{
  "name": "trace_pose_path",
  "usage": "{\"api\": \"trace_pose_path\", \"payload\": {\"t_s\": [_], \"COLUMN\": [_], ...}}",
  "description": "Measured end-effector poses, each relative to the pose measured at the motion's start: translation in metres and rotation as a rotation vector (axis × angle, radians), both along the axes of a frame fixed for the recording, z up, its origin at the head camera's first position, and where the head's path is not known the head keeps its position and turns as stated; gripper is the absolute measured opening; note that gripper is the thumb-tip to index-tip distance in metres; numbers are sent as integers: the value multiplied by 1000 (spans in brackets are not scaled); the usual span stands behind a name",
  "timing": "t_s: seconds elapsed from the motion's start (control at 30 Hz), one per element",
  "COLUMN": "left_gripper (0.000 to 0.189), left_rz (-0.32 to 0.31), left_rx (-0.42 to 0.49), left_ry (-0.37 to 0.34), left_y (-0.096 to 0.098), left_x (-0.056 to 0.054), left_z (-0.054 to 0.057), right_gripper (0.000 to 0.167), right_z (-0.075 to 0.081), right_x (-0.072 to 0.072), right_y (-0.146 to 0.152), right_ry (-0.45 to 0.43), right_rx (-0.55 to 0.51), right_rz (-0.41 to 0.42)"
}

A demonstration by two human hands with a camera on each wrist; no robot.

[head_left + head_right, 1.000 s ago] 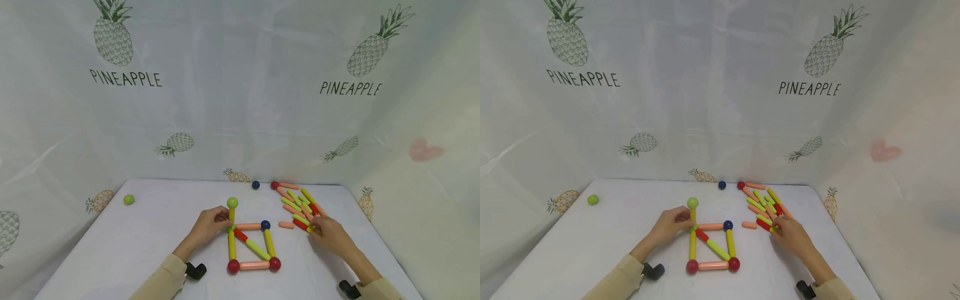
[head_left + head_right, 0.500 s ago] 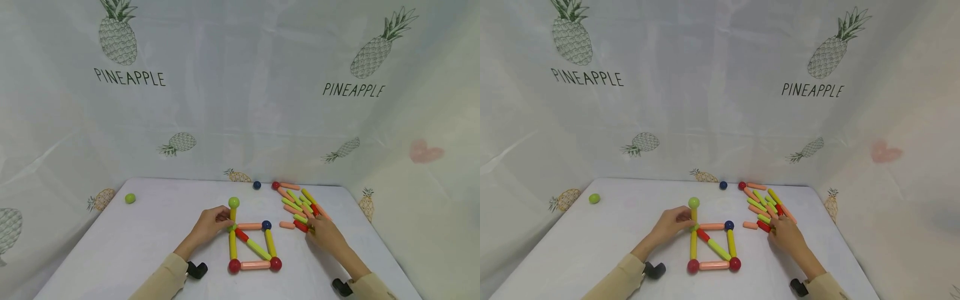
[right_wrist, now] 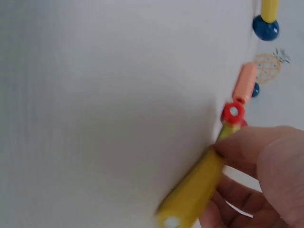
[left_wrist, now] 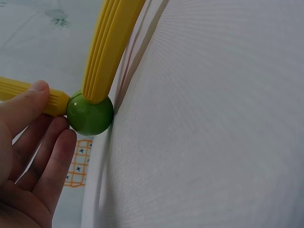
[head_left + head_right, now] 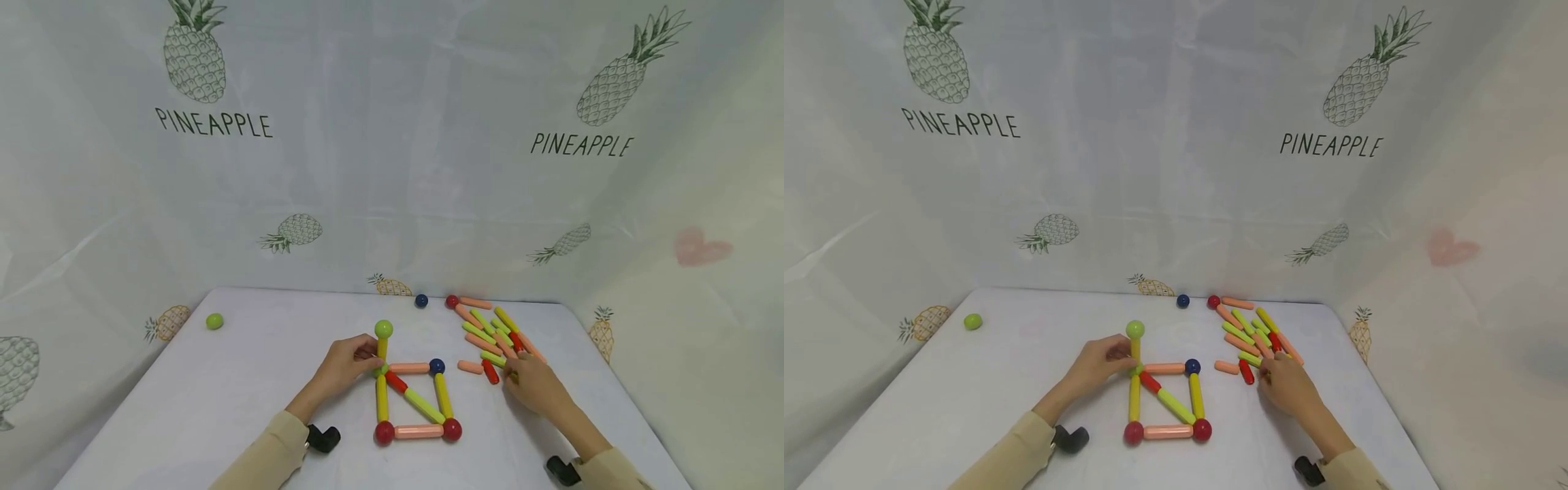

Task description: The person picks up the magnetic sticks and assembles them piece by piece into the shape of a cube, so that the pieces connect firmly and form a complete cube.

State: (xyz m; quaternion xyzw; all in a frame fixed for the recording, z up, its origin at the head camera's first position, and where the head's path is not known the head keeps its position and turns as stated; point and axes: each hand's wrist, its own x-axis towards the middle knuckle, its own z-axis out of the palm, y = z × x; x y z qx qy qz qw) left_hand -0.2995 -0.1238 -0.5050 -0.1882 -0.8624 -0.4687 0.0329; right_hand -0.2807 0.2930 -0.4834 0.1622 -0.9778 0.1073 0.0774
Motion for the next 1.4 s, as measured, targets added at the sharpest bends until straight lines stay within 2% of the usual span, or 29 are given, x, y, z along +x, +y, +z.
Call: {"api": "trace_pose_path", "payload": {"t_s": [0.07, 0.17, 0.27, 0.37, 0.53, 0.67, 0.77, 0.9, 1.07, 1.2, 1.4], "left_gripper": [22, 21, 21, 21, 20, 20, 20, 20, 19, 19, 20], "left_rz": [-4, -12, -15, -10, -9, -20, -23, -24, -18, -11, -17], "left_rx": [1, 4, 5, 1, 9, 13, 20, 27, 20, 16, 26], "left_ry": [1, 5, -2, 3, 6, 14, 11, -6, -14, -17, -20], "left_y": [1, 2, 2, 2, 0, -1, -1, 1, 1, 1, 1], "left_x": [-1, -1, -1, -2, -1, -1, -1, 0, 0, 0, 1], "left_z": [0, 2, 3, 4, 4, 3, 3, 4, 4, 4, 6], "right_gripper": [5, 13, 20, 21, 27, 35, 33, 25, 24, 26, 20], "right_z": [3, 10, 23, 39, 66, 81, 89, 94, 96, 99, 100], "right_x": [3, 7, 9, 6, -3, -10, -14, -19, -25, -28, -30], "right_y": [4, 10, 11, 6, -22, -52, -71, -91, -113, -133, -154], "right_ry": [-1, 16, 44, 71, 68, 8, -32, -6, 11, -7, 21], "right_rx": [-40, -105, -195, -275, -319, -348, -383, -413, -429, -423, -394], "right_rz": [8, 23, 48, 110, 205, 259, 291, 343, 392, 412, 425]}}
